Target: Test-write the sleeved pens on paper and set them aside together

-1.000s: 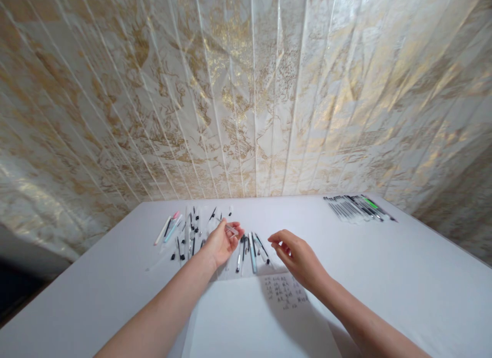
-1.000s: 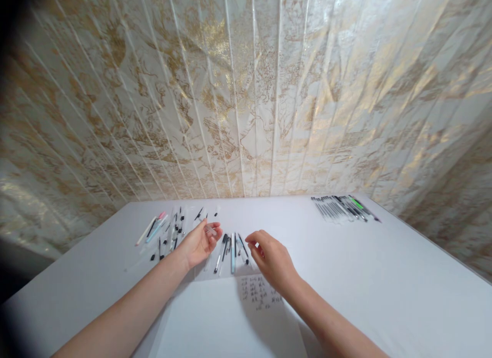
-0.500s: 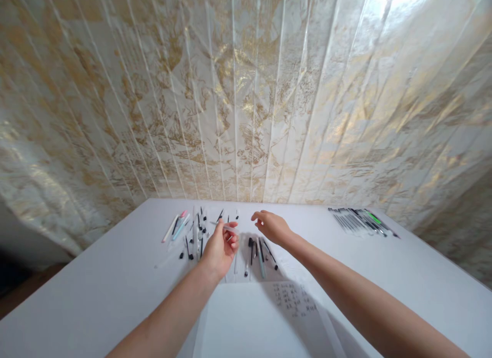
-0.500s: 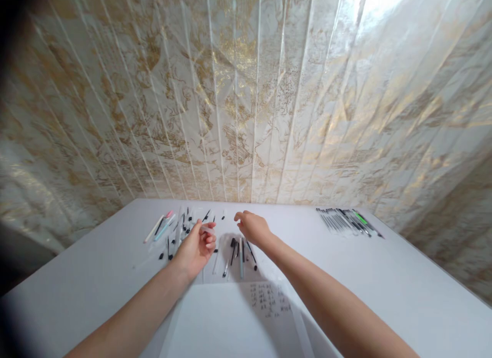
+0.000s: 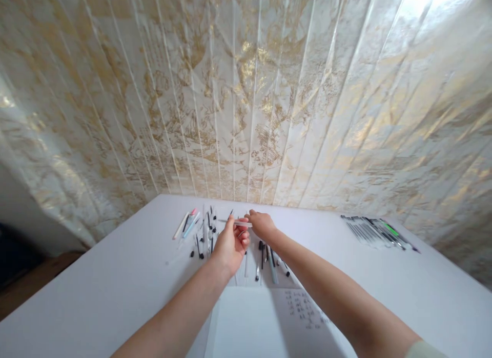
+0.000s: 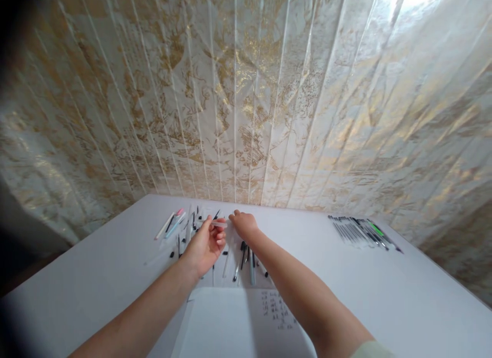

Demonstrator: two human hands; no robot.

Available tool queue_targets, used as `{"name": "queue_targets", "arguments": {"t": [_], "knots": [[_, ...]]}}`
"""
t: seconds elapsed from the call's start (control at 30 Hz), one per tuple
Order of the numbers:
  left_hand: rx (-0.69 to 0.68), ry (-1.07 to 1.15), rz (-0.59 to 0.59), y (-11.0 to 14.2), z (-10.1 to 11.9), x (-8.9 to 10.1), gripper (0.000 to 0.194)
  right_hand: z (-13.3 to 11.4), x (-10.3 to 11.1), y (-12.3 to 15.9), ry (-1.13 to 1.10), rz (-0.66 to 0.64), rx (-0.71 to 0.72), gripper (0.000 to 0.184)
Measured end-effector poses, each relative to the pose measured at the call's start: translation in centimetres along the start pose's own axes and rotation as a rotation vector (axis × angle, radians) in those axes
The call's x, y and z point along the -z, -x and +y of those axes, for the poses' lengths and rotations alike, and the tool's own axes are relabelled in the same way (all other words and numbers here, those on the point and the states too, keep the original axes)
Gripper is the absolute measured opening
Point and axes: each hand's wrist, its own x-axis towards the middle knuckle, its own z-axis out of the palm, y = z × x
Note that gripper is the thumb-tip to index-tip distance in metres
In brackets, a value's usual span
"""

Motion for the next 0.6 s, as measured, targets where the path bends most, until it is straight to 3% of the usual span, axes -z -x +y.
{"name": "queue_targets", "arguments": {"t": [0.17, 0.33, 0.47, 0.6], "knots": [[0.023, -0.028, -0.009, 0.2, -0.8, 0.1, 0.035, 1.4, -0.9, 1.4, -0.112, 0.016, -0.104, 0.03], [0.053, -0.069, -0.007, 0.7, -1.6, 0.0, 0.033, 3.8, -0.9, 3.1, -0.362, 0.071, -0.204, 0.03], [0.064, -0.096, 0.006, 1.3, -1.7, -0.3, 0.027, 4.8, 0.6, 5.6, -0.659, 0.163, -0.214, 0.021], [0.068, -0.113, 0.008, 1.9, -1.6, -0.7, 0.022, 4.0, 2.8, 10.0, -0.985, 0.206, -0.125, 0.028]]}}
